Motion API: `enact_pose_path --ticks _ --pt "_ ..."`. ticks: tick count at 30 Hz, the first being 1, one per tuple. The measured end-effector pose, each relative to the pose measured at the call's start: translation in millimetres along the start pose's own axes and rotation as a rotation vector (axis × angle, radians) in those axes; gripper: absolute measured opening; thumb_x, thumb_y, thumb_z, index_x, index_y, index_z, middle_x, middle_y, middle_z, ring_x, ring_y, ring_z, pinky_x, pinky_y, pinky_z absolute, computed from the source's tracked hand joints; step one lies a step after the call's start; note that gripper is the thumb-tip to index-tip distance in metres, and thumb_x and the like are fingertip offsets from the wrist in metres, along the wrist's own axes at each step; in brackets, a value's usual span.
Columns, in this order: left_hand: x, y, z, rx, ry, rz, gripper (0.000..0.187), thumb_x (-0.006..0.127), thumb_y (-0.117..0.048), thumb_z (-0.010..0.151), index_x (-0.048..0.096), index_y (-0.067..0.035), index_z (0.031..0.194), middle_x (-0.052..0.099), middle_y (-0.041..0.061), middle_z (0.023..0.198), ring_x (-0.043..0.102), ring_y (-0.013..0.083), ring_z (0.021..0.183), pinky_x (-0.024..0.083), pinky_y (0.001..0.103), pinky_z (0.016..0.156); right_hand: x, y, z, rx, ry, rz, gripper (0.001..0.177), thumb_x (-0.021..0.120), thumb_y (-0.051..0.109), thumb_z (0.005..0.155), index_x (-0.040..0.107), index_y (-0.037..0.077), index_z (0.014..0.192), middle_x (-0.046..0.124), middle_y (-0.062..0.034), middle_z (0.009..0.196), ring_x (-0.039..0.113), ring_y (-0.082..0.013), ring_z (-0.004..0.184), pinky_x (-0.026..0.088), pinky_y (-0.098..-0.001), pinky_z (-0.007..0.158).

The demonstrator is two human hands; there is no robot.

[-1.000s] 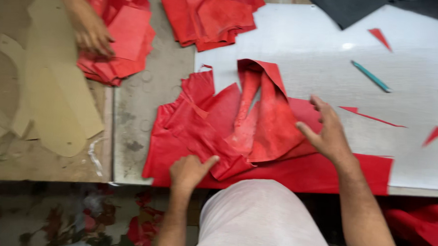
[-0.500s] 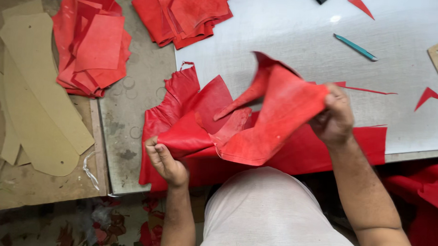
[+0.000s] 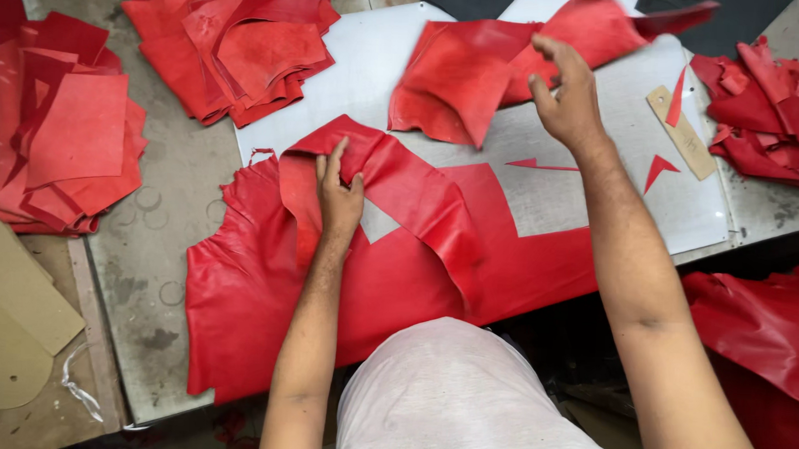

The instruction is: The person cuts red leather pieces using a utility knife and a cardboard template on a workbench. They repeatedly position the template, cut along its edges, remove the cut pieces, and set them aside. Scraps are gathered and discarded, and the process continues with multiple pieces.

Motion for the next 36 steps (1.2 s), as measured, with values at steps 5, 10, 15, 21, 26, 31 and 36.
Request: enact_pose_path --ticks 5,10,15,21,26,31,36 --pt "5.4 22.6 -16.9 -0.034 -0.055 0.03 0.047 0.072 -0.008 0.094 0.062 -0.012 0.139 0.06 0.015 0.128 0.065 0.031 0.106 0.056 0.039 0.084 12.9 -94.7 -70.5 0.633 0.172 -0.306 0.023 0.073 0.021 0.099 0.074 0.008 0.118 0.073 -0.015 0.114 0.073 -0.0282 0.106 0.058 -0.0397 0.096" --pt "16.6 14.9 -16.3 -0.03 -0.087 0.088 0.041 0.073 -0.015 0.097 0.063 -0.012 0.137 0.066 0.012 0.123 0.068 0.0259 0.104 0.057 0.035 0.079 20.9 -107.2 -74.2 0.261 -0.027 -0.508 0.031 0.075 0.017 0.091 0.072 0.005 0.12 0.063 -0.0177 0.127 0.053 -0.0384 0.121 0.041 -0.0542 0.097" --pt "16.2 24.7 -22.8 -0.204 0.023 0.195 0.04 0.074 -0.016 0.095 0.067 -0.017 0.135 0.064 0.013 0.118 0.069 0.0256 0.095 0.059 0.037 0.078 27.2 -107.1 -71.8 0.215 0.058 -0.487 0.023 0.072 0.016 0.097 0.069 0.01 0.119 0.063 -0.0102 0.137 0.054 -0.0339 0.131 0.04 -0.0502 0.109" --pt "20.9 18.5 -17.3 -0.077 -0.008 0.183 0.043 0.071 -0.014 0.096 0.062 -0.013 0.138 0.063 0.015 0.125 0.071 0.0249 0.1 0.061 0.035 0.077 17.7 -85.9 -64.8 -0.022 0.15 -0.487 0.045 0.063 0.005 0.094 0.062 0.006 0.139 0.057 -0.0163 0.152 0.049 -0.0366 0.141 0.033 -0.0495 0.116" --pt "19.6 26.0 -17.7 -0.064 -0.027 0.211 0.051 0.065 -0.013 0.1 0.053 -0.01 0.15 0.058 0.021 0.139 0.065 0.0317 0.116 0.06 0.039 0.09 22.9 -77.3 -50.7 0.046 0.239 -0.583 0.038 0.068 0.012 0.093 0.066 0.013 0.131 0.059 -0.0157 0.135 0.051 -0.0339 0.132 0.03 -0.0491 0.116" --pt "28.6 36.1 -21.8 -0.046 0.003 0.233 0.063 0.063 -0.014 0.101 0.038 -0.006 0.158 0.051 0.025 0.147 0.062 0.0354 0.127 0.06 0.039 0.093 13.4 -69.9 -57.7 -0.018 0.215 -0.522 0.028 0.068 0.013 0.096 0.071 0.009 0.124 0.067 -0.0118 0.123 0.056 -0.0304 0.124 0.034 -0.0482 0.112" --pt "25.8 34.0 -18.2 -0.065 0.001 0.245 0.071 0.065 -0.016 0.099 0.033 -0.008 0.161 0.05 0.025 0.149 0.063 0.0351 0.125 0.061 0.04 0.089 -5.2 -57.8 -84.5 0.044 0.273 -0.491 0.024 0.062 0.006 0.103 0.072 0.008 0.124 0.068 -0.0088 0.106 0.064 -0.0267 0.102 0.048 -0.0417 0.096"
Point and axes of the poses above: each hand's wrist, its own z-axis towards the middle knuckle, its own x-axis out of the palm, y = z × x, the point moved 4 cm from there along z, towards the middle knuckle
